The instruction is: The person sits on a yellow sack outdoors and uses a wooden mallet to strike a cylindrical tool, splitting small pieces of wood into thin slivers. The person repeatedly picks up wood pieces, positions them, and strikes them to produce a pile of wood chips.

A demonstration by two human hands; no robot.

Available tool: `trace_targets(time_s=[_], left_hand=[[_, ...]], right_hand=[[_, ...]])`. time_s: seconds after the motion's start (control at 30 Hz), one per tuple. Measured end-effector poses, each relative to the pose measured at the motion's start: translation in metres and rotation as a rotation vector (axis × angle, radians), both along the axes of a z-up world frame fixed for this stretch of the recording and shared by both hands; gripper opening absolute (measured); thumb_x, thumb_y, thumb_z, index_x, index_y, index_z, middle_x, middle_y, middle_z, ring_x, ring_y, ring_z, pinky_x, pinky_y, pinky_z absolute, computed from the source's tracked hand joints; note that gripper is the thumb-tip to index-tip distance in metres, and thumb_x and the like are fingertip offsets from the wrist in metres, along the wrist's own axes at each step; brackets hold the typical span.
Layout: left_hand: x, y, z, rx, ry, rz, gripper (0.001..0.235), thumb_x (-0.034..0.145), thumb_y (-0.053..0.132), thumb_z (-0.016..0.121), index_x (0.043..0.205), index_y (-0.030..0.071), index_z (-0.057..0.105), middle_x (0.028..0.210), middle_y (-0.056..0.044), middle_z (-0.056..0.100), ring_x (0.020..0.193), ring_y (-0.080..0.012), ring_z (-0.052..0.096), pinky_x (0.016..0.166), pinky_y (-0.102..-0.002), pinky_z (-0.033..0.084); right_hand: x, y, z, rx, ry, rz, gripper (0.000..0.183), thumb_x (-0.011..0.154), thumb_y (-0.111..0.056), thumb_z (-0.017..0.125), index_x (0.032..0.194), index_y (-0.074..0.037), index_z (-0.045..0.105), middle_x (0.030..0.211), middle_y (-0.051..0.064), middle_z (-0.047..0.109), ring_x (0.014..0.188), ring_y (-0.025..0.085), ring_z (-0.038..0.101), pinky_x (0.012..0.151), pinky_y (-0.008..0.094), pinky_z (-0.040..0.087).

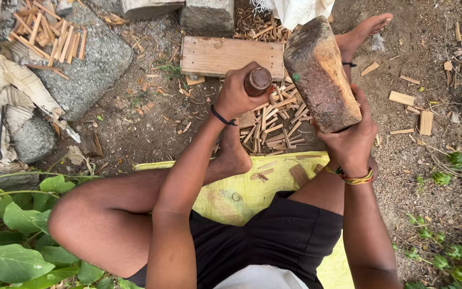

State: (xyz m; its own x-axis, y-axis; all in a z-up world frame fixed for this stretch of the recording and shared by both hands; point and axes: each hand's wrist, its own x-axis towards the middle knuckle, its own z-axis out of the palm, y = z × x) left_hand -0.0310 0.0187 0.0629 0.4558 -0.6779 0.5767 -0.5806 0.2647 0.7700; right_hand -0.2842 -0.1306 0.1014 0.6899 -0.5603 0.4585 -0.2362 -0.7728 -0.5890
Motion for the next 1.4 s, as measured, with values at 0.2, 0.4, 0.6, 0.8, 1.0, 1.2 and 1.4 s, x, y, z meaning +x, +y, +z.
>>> trace_targets(time_s=[0.2, 0.4, 0.6, 0.8, 1.0, 1.2, 1.4], left_hand=[[0.003, -0.001, -0.004, 0.093, -0.021, -0.074, 0.031, 0.085, 0.023, 0.085, 0.099, 0.006, 0.064, 0.087, -0.011, 0.076, 0.083, -0.025, 0.079, 0.072, -0.037, 0.061], [0.007, 0.004, 0.0, 0.062, -0.005, -0.023, 0.03, 0.085, 0.022, 0.085, 0.097, 0.005, 0.063, 0.084, -0.013, 0.074, 0.079, -0.025, 0.078, 0.072, -0.039, 0.06], [0.011, 0.006, -0.002, 0.041, -0.006, -0.053, 0.034, 0.087, 0.024, 0.084, 0.101, 0.003, 0.062, 0.087, -0.012, 0.075, 0.082, -0.0243, 0.079, 0.073, -0.036, 0.062], [0.011, -0.003, -0.053, 0.109, 0.012, -0.09, 0.031, 0.088, 0.026, 0.084, 0.101, 0.005, 0.065, 0.088, -0.01, 0.077, 0.085, -0.0214, 0.08, 0.077, -0.033, 0.064], [0.017, 0.009, -0.077, 0.717, 0.17, 0.06, 0.053, 0.08, 0.046, 0.087, 0.115, 0.01, 0.07, 0.099, -0.006, 0.075, 0.088, -0.0211, 0.075, 0.081, -0.035, 0.062], [0.028, 0.015, -0.09, 0.013, 0.085, 0.001, 0.062, 0.085, 0.047, 0.084, 0.122, 0.001, 0.064, 0.111, -0.015, 0.073, 0.101, -0.0257, 0.074, 0.09, -0.037, 0.061], [0.039, -0.005, -0.213, 0.667, 0.427, -0.137, 0.074, 0.087, 0.054, 0.079, 0.139, 0.007, 0.056, 0.139, -0.016, 0.062, 0.125, -0.021, 0.059, 0.108, -0.032, 0.048]], right_hand=[[-0.005, 0.004, 0.008, -0.03, 0.045, -0.018, 0.099, 0.066, -0.016, 0.097, 0.152, -0.001, 0.05, 0.133, 0.02, 0.072, 0.122, 0.029, 0.072, 0.108, 0.039, 0.058], [0.0, 0.005, 0.022, -0.048, -0.036, 0.019, 0.096, 0.076, -0.019, 0.098, 0.154, 0.003, 0.047, 0.139, 0.02, 0.07, 0.127, 0.029, 0.071, 0.113, 0.04, 0.055], [0.011, -0.003, 0.07, -0.247, -0.16, 0.101, 0.085, 0.093, -0.028, 0.095, 0.153, 0.004, 0.044, 0.14, 0.018, 0.069, 0.127, 0.027, 0.072, 0.115, 0.036, 0.059], [0.031, 0.006, 0.096, -0.376, -0.117, 0.204, 0.073, 0.092, -0.023, 0.092, 0.149, -0.004, 0.051, 0.13, 0.015, 0.067, 0.111, 0.027, 0.071, 0.099, 0.034, 0.059], [0.044, 0.014, 0.116, -0.699, 0.316, 0.12, 0.088, 0.068, -0.022, 0.096, 0.147, -0.005, 0.061, 0.099, 0.014, 0.073, 0.082, 0.028, 0.073, 0.066, 0.038, 0.054], [0.037, 0.02, 0.134, -0.613, -0.029, 0.218, 0.079, 0.088, -0.029, 0.091, 0.148, -0.007, 0.046, 0.125, 0.015, 0.069, 0.11, 0.027, 0.072, 0.092, 0.035, 0.06], [0.051, 0.033, 0.12, -0.753, 0.22, 0.224, 0.082, 0.072, -0.018, 0.094, 0.145, -0.008, 0.057, 0.099, 0.009, 0.069, 0.083, 0.027, 0.069, 0.073, 0.041, 0.053]])
